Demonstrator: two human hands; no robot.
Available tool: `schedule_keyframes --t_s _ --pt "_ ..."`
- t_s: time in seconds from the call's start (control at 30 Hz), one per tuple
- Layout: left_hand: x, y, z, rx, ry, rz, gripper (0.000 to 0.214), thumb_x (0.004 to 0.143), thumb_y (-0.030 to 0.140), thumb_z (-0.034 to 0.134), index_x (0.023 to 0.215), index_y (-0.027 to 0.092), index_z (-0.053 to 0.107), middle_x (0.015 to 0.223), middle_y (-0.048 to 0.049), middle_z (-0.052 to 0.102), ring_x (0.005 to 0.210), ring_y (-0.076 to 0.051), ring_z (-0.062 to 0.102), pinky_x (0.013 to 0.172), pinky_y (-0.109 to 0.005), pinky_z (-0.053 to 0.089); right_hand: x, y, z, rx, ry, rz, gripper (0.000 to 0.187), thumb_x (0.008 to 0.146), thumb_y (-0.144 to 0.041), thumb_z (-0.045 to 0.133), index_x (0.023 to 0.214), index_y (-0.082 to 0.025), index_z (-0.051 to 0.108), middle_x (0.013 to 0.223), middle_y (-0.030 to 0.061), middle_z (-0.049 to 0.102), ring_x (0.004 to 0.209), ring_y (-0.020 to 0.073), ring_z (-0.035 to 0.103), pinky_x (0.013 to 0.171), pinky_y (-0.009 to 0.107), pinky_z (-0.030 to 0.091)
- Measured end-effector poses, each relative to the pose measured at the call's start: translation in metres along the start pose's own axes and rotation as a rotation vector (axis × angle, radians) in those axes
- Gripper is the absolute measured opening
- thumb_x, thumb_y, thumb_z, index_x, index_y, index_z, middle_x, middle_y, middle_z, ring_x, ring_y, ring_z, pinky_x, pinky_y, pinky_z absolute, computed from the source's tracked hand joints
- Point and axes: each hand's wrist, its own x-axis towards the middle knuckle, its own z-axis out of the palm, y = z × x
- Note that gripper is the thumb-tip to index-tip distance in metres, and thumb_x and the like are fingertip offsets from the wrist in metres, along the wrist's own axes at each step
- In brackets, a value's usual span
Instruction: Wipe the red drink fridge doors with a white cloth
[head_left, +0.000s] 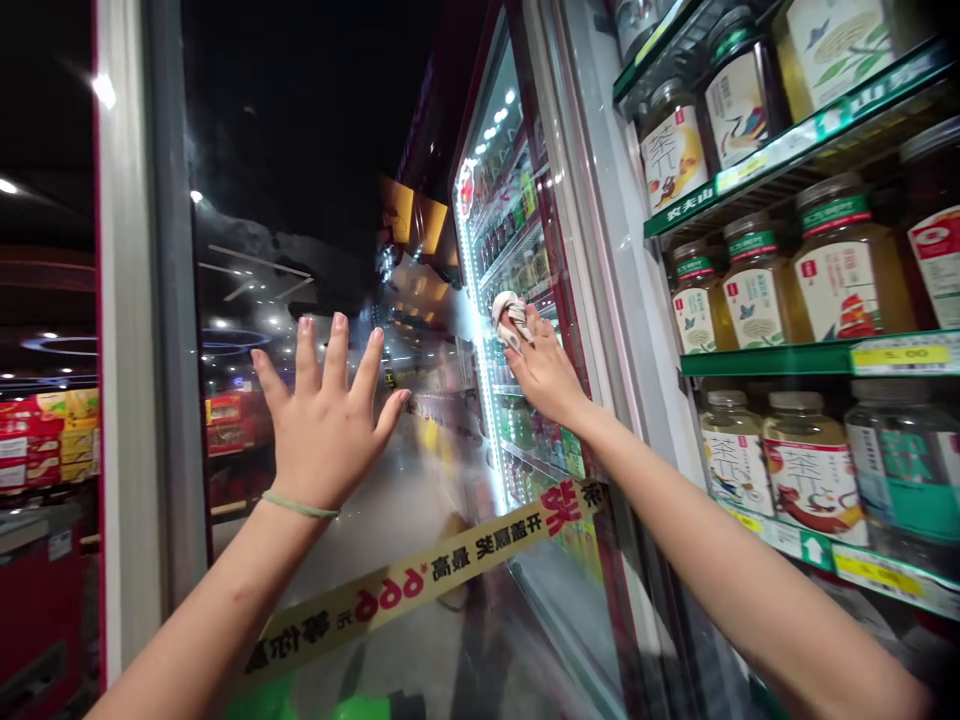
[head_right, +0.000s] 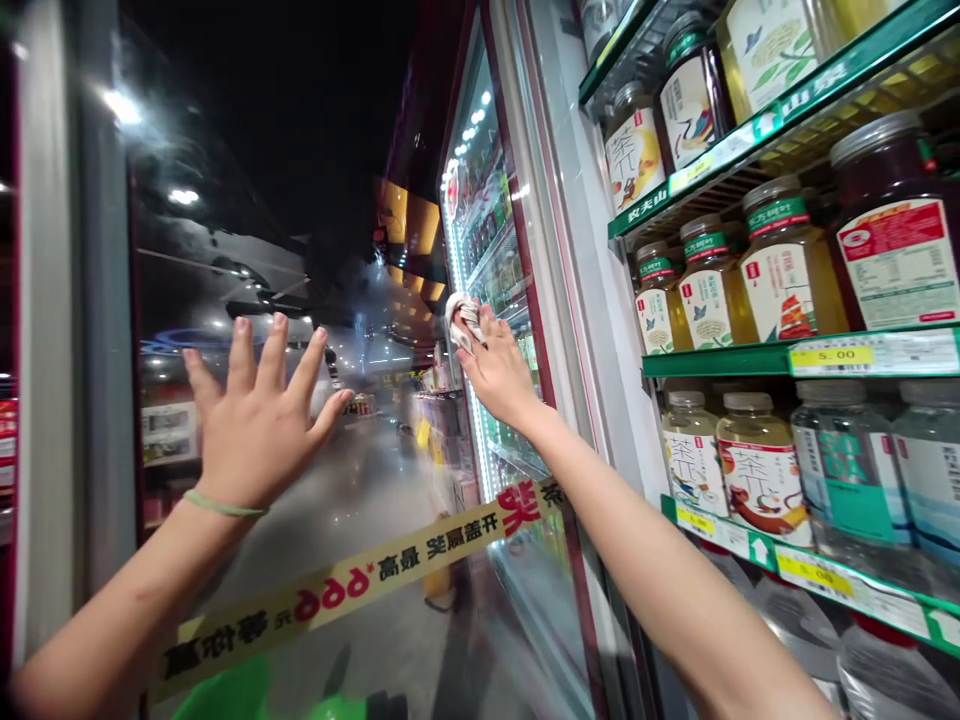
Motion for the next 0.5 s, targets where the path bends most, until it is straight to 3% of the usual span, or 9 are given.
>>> schedule_keyframes --t_s 0.1,0.2,0.3,0.4,0.5 --pt "0.0 0.0 0.001 0.02 0.008 0.001 0.073 0.096 0.046 0.06 0.162 0.033 0.031 0.171 -0.0128 0.023 0.16 -0.04 0.01 0.123 -0.077 -0.002 0.013 -0.017 -0.002 -0.002 -0.013 -0.134 0.058 0.109 -0.051 0.022 0.165 -0.035 0.025 0.175 -0.0057 0.009 0.162 0.0233 0.008 0.133 0.055 0.015" --pt "-0.001 0.0 0.001 0.03 0.014 -0.001 0.071 0.097 0.047 0.057 0.162 0.033 0.03 0.171 -0.0132 0.024 0.16 -0.04 0.011 0.123 -0.077 -0.001 0.007 -0.026 -0.001 -0.03 -0.063 -0.279 0.054 0.109 -0.046 0.028 0.161 -0.036 0.034 0.174 -0.0067 0.01 0.162 0.0208 0.01 0.133 0.052 0.017" --pt "-0.001 0.0 0.001 0.051 0.008 0.0 0.07 0.098 0.048 0.055 0.162 0.03 0.031 0.17 -0.015 0.023 0.16 -0.04 0.01 0.122 -0.077 0.001 0.014 -0.015 -0.001 -0.029 -0.033 -0.2 0.054 0.109 -0.045 0.027 0.161 -0.032 0.036 0.174 -0.0031 0.013 0.161 0.0217 0.013 0.133 0.053 0.018" --pt "0.0 0.001 0.0 0.061 0.004 0.002 0.068 0.099 0.049 0.054 0.161 0.029 0.034 0.17 -0.0157 0.025 0.16 -0.04 0.011 0.123 -0.077 0.001 0.041 -0.015 -0.002 -0.003 0.05 -0.06 0.059 0.109 -0.045 0.024 0.165 -0.029 0.026 0.174 -0.0011 0.012 0.162 0.0235 0.01 0.133 0.056 0.017" --pt "0.001 0.001 -0.001 0.057 0.008 0.002 0.067 0.099 0.049 0.054 0.16 0.03 0.035 0.17 -0.0145 0.026 0.16 -0.04 0.013 0.123 -0.076 0.002 0.055 -0.034 -0.004 0.004 0.039 -0.134 0.058 0.109 -0.047 0.024 0.165 -0.031 0.027 0.174 -0.003 0.011 0.162 0.0218 0.008 0.133 0.053 0.015"
